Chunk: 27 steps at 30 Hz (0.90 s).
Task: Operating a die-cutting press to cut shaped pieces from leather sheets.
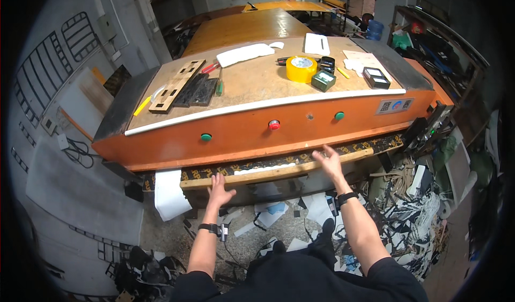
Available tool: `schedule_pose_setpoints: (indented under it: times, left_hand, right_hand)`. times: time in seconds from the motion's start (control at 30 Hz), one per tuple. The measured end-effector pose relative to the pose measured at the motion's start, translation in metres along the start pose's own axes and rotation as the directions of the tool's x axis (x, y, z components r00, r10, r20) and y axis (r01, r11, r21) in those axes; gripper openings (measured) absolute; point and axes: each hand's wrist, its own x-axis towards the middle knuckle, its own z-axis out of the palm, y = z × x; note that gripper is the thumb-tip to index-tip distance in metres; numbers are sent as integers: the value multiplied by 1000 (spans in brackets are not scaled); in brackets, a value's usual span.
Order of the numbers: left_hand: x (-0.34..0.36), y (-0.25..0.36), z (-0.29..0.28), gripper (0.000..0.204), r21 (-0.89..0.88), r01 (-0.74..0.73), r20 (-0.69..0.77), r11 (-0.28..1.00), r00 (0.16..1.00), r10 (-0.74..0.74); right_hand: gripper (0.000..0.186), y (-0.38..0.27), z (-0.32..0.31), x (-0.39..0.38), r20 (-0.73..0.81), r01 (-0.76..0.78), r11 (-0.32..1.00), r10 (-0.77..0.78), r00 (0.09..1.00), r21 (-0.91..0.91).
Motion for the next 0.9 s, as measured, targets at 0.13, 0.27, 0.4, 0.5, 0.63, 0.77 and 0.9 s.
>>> schedule_pose_setpoints:
  times: [0.13,0.27,0.4,0.5,0.63,0.77,0.9]
  left_hand:
    - [-11,-13,31,112,220,20,-96,975,995,2]
    - [-10,-16,28,116,202,62,-32,977,998,-57]
    - [-22,3,30,122,262,80,50,962,994,-96]
    - [-28,5,35,122,323,95,51,941,992,-118]
    - [-25,5,19,115,349,61,109,935,988,-105]
    - [-28,11,19,108,373,42,95,927,992,-83]
    - [-54,16,21,108,283,53,-67,958,997,-35]
  right_hand:
    - [131,24,6,-30,258,142,780,26,966,-610]
    - [152,25,20,-47,348,266,524,61,936,-809]
    - [142,26,10,-45,362,277,465,105,926,-841]
    - [128,26,5,-53,389,339,337,92,917,-878]
    - [116,14,14,-58,315,261,312,136,939,-913]
    - [106,17,5,-63,308,275,362,36,951,-891]
    - [108,17,6,-84,245,247,430,-61,968,-868]
